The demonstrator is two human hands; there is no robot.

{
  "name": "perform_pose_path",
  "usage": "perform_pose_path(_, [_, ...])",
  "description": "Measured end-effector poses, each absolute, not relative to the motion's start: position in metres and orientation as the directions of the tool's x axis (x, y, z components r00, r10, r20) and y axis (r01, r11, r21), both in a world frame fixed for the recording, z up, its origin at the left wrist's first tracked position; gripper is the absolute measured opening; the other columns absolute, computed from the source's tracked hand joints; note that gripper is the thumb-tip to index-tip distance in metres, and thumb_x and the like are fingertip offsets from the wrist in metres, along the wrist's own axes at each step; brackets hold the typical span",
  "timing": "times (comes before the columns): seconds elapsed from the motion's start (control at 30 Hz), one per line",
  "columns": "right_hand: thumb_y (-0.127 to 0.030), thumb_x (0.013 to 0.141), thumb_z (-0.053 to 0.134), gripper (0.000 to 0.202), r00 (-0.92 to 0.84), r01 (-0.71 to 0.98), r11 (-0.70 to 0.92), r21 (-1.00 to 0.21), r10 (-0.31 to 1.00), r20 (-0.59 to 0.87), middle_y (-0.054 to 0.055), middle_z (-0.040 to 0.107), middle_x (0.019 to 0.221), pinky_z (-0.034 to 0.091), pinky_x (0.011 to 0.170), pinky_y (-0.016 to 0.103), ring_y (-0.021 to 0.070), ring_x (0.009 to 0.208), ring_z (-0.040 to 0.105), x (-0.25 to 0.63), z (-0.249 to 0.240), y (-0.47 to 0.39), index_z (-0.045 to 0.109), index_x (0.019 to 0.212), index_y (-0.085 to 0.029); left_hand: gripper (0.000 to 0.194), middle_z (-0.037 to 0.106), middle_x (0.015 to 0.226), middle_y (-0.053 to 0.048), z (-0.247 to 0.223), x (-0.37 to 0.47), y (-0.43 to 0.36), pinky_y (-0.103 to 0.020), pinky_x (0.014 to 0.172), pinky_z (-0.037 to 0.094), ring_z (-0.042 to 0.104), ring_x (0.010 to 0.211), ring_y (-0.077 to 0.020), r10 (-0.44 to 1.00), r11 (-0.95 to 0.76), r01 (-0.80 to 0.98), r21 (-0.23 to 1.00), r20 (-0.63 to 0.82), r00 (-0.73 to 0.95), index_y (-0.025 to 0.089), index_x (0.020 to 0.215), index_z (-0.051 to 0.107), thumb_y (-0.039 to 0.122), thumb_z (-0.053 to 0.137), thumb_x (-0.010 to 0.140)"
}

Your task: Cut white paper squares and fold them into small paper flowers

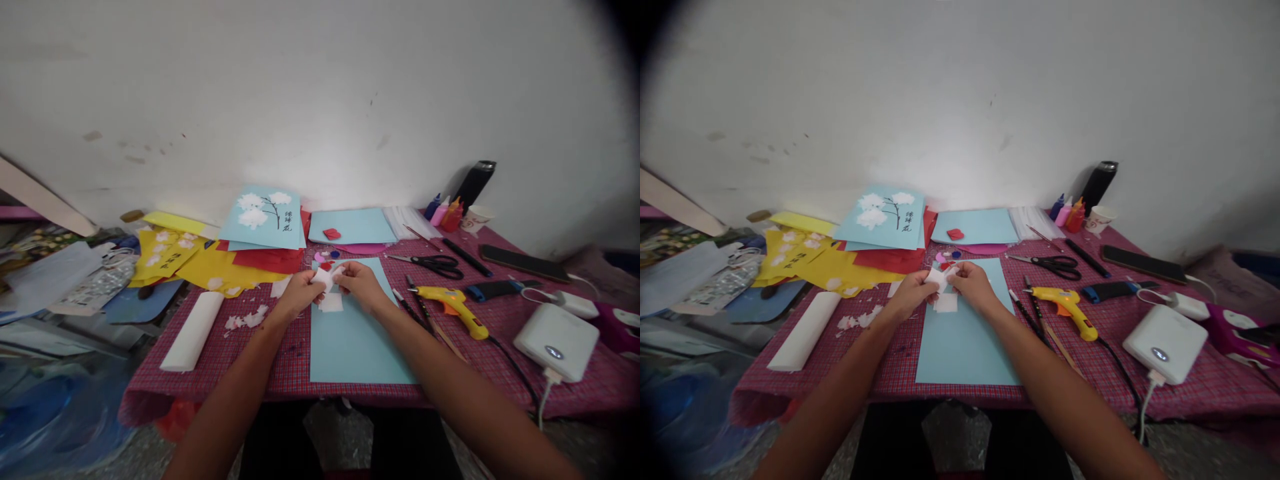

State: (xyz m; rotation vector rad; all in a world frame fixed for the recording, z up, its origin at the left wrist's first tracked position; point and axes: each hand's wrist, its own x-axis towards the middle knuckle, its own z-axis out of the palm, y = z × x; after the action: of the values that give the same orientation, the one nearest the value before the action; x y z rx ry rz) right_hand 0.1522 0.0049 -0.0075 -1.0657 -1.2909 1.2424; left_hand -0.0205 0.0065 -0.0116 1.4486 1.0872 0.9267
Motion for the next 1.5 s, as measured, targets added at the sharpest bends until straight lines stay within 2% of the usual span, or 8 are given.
perform_pose_path(0.23, [-0.031,0.066,0.067,0.020,-0.074,-0.112,0.115,-0.987,0.990,0.124,-0.006,0.051,0.056,0.033,0.046,0.022,0.0079,0.046,0.043,0.154,-0.007,0.005,0.055,0.075,-0.018,0.016,0.061,0.061,-0.002,-0.010,-0.019,0.006,-0.019,0.048,0.042,0.054,0.048,-0.0093,0.958,-0.022,0.153,0.988,-0.023,0.285,0.013,0.078,0.061,0.027,0.060,0.072])
perform_pose_path(0.57, [-0.030,0.067,0.067,0.017,0.024,-0.096,0.173,-0.980,0.985,0.171,-0.005,0.049,0.053,0.032,0.044,0.022,0.0084,0.045,0.042,0.157,-0.007,0.009,0.056,0.073,-0.018,0.020,0.062,0.064,-0.002,-0.010,-0.020,0.006,-0.021,0.049,0.045,0.056,0.051,-0.0099,0.951,-0.037,0.177,0.984,-0.020,0.308,0.012,0.080,0.061,0.032,0.060,0.076])
perform_pose_path(1.03, [-0.032,0.067,0.066,0.019,0.129,-0.068,0.207,-0.976,0.972,0.197,-0.003,0.054,0.056,0.033,0.043,0.022,0.0089,0.046,0.044,0.160,-0.008,0.011,0.062,0.076,-0.017,0.028,0.063,0.066,-0.004,-0.012,-0.020,0.006,-0.022,0.050,0.045,0.055,0.051,-0.0098,0.945,-0.046,0.173,0.984,-0.013,0.326,0.012,0.077,0.059,0.040,0.061,0.077])
perform_pose_path(1.4, [-0.031,0.069,0.065,0.017,0.235,-0.095,0.222,-0.970,0.952,0.195,-0.004,0.055,0.057,0.036,0.046,0.021,0.0090,0.048,0.047,0.165,-0.008,0.014,0.063,0.078,-0.017,0.034,0.062,0.064,-0.004,-0.011,-0.019,0.003,-0.023,0.048,0.043,0.054,0.050,-0.0098,0.951,-0.016,0.130,0.991,-0.025,0.310,0.013,0.073,0.059,0.046,0.064,0.075])
perform_pose_path(1.5, [-0.032,0.073,0.062,0.015,0.187,-0.018,0.224,-0.974,0.958,0.216,-0.004,0.054,0.056,0.035,0.046,0.021,0.0096,0.048,0.046,0.167,-0.010,0.014,0.063,0.077,-0.017,0.033,0.061,0.063,-0.003,-0.003,-0.022,0.005,-0.022,0.047,0.042,0.053,0.049,-0.0094,0.974,-0.065,0.012,0.998,0.060,0.216,0.013,0.074,0.060,0.045,0.065,0.074])
